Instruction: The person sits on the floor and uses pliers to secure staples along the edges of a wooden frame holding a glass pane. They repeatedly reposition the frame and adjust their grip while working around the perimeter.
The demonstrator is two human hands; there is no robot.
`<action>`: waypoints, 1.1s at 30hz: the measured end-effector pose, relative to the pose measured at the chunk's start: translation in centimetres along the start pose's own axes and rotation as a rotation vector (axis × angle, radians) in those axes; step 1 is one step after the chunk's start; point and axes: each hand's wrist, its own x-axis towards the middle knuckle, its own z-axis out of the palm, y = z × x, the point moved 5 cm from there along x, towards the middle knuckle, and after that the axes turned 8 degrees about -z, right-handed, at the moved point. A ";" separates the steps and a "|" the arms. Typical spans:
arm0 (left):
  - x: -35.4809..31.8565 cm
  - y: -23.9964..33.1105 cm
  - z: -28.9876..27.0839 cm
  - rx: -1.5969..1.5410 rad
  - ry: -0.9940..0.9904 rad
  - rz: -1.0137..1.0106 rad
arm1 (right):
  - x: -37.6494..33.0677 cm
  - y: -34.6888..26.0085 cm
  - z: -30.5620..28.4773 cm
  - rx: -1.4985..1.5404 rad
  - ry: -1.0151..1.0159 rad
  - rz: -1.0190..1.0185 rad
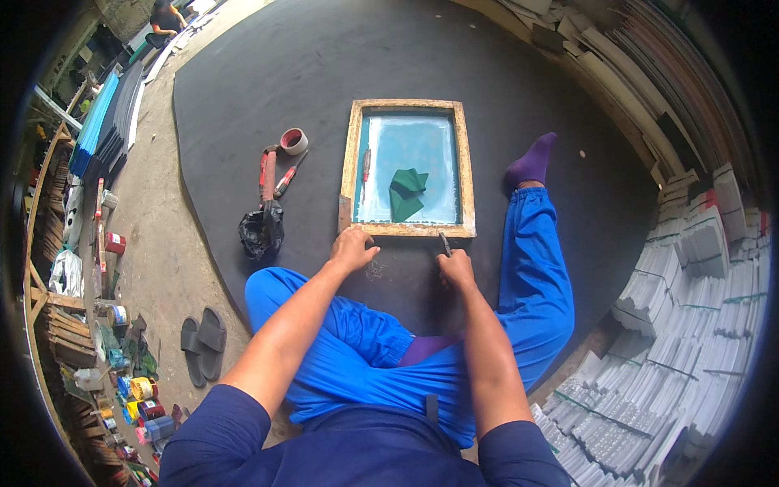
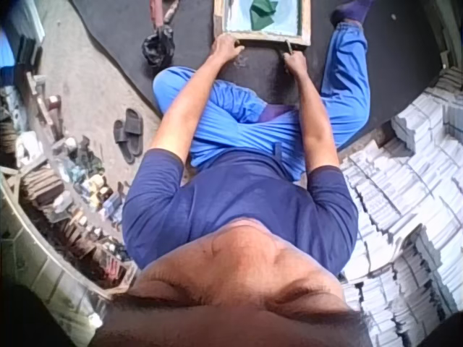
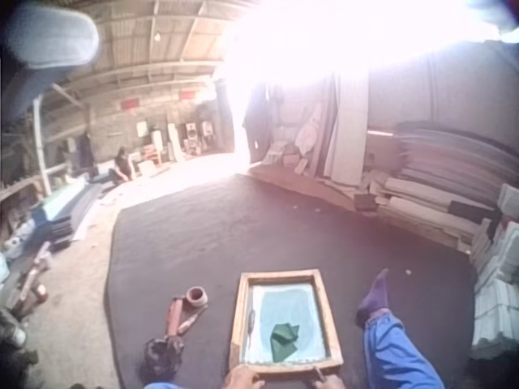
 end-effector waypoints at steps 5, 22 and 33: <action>0.3 -0.3 0.6 -0.019 0.006 0.003 | -0.6 -1.3 0.1 0.033 -0.032 0.062; -0.3 0.7 1.3 0.019 0.117 0.067 | -0.1 -4.1 -2.2 -0.395 -0.147 0.135; -0.4 -0.4 1.8 -0.009 0.156 0.114 | -1.7 -2.7 -0.5 -0.467 0.159 -0.034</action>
